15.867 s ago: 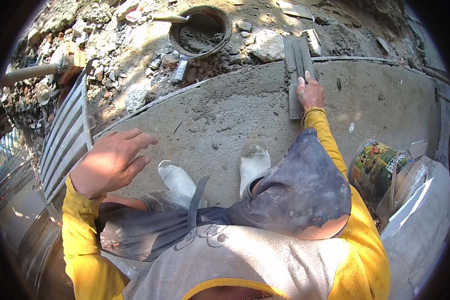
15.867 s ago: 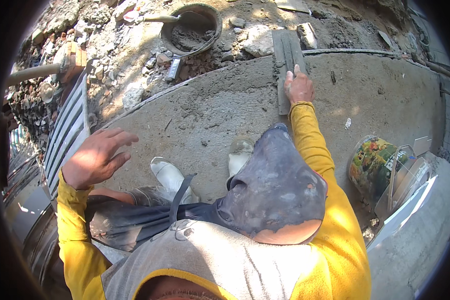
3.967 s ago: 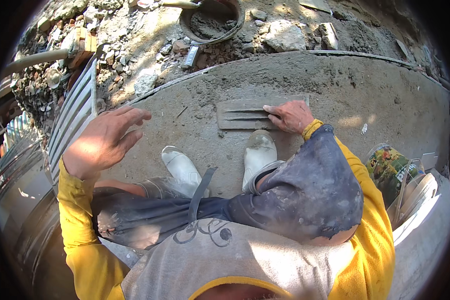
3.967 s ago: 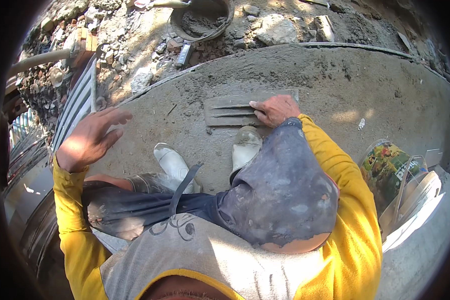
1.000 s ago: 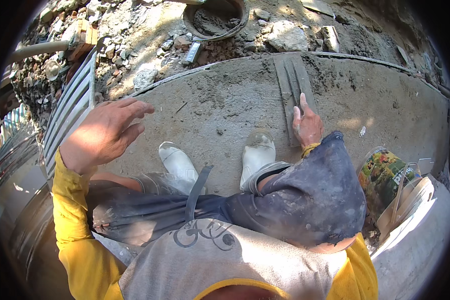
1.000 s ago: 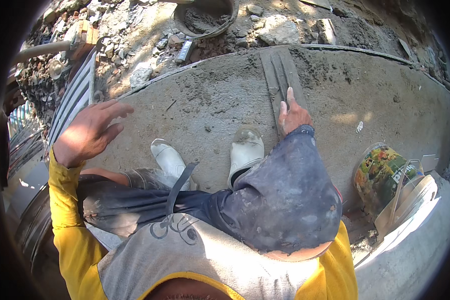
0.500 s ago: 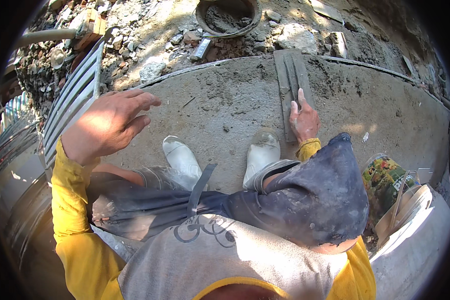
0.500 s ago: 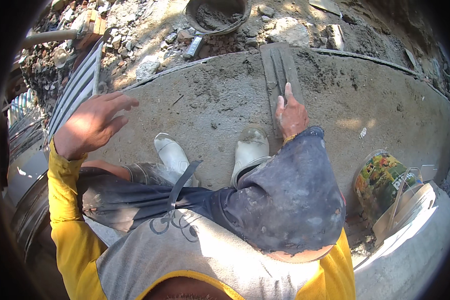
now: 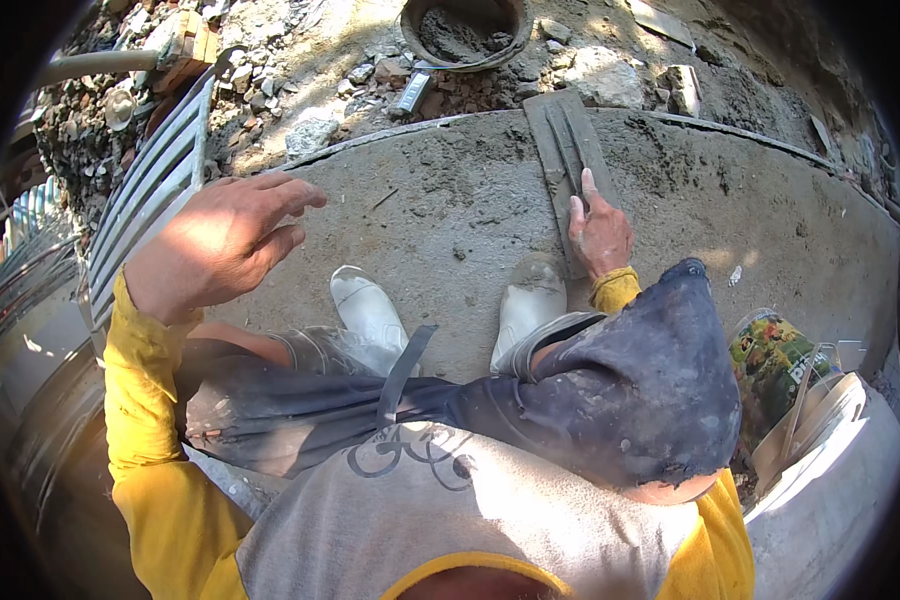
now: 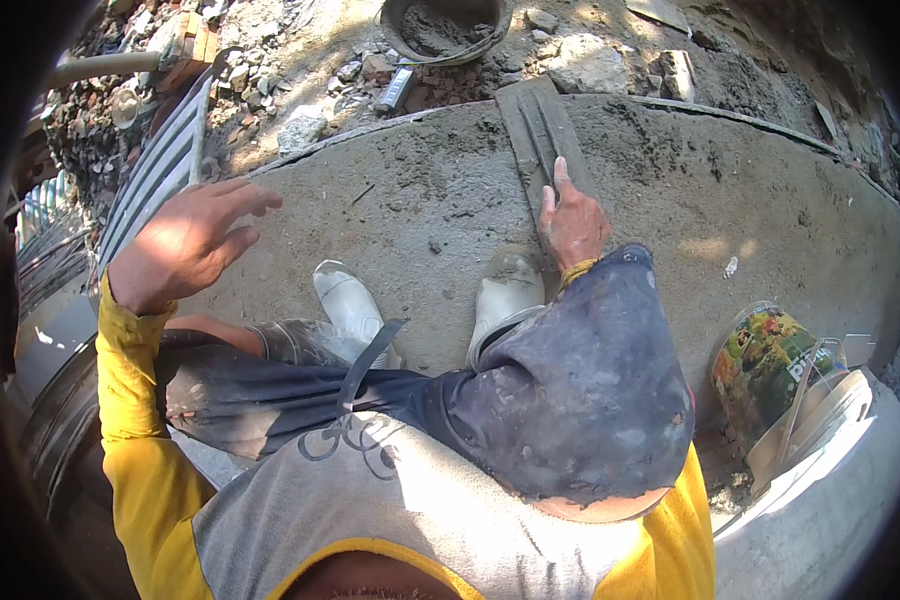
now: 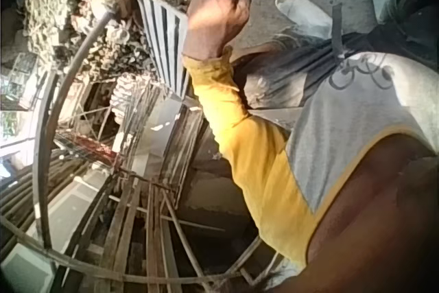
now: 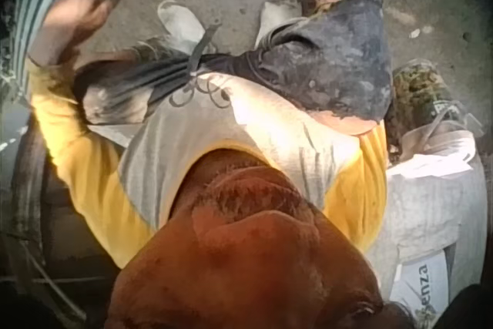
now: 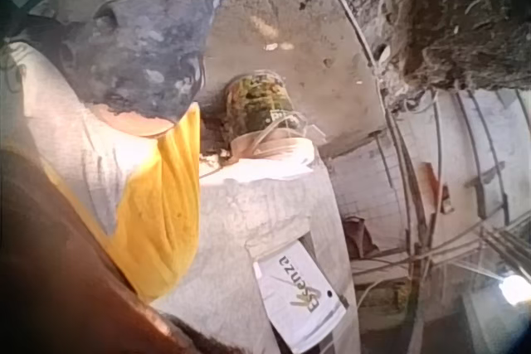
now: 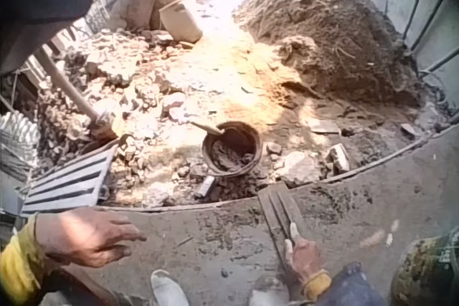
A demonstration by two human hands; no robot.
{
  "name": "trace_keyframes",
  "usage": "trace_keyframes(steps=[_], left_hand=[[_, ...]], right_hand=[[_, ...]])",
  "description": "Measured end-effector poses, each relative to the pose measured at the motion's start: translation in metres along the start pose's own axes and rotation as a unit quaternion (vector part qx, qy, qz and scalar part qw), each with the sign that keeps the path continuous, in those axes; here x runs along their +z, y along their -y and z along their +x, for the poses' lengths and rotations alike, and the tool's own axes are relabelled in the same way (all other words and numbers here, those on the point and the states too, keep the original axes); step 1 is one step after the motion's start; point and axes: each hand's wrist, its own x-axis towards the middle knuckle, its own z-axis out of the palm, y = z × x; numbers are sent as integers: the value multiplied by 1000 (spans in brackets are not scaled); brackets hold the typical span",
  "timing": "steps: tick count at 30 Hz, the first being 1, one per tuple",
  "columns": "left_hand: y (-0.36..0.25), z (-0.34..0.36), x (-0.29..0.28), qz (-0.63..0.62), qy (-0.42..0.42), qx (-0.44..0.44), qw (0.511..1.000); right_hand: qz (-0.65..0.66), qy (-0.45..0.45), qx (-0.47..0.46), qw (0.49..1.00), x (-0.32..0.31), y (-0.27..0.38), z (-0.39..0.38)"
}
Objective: Smoothing and leveling a wet concrete surface using a trowel on a construction site.
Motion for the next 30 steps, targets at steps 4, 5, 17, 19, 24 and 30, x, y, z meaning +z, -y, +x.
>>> trace_keyframes(steps=[4, 5, 17, 19, 24, 30], left_hand=[[-5, 1, -1, 3, 0, 5, 1000], [-6, 2, -1, 4, 2, 10, 1000], [-2, 1, 0, -1, 15, -24, 1000], [-4, 3, 1, 13, 10, -17, 1000], [-4, 8, 0, 2, -15, 26, 1000], [-8, 10, 1, 11, 43, -17, 999]], right_hand=[[-27, 14, -73, 997, 3, 10, -6], [-27, 7, -71, 997, 3, 12, -6], [36, 103, -76, 991, -12, -6, 0], [3, 182, -95, 979, -20, 13, 1], [33, 62, -56, 996, -9, -17, 21], [14, 77, -57, 995, 1, 8, 22]])
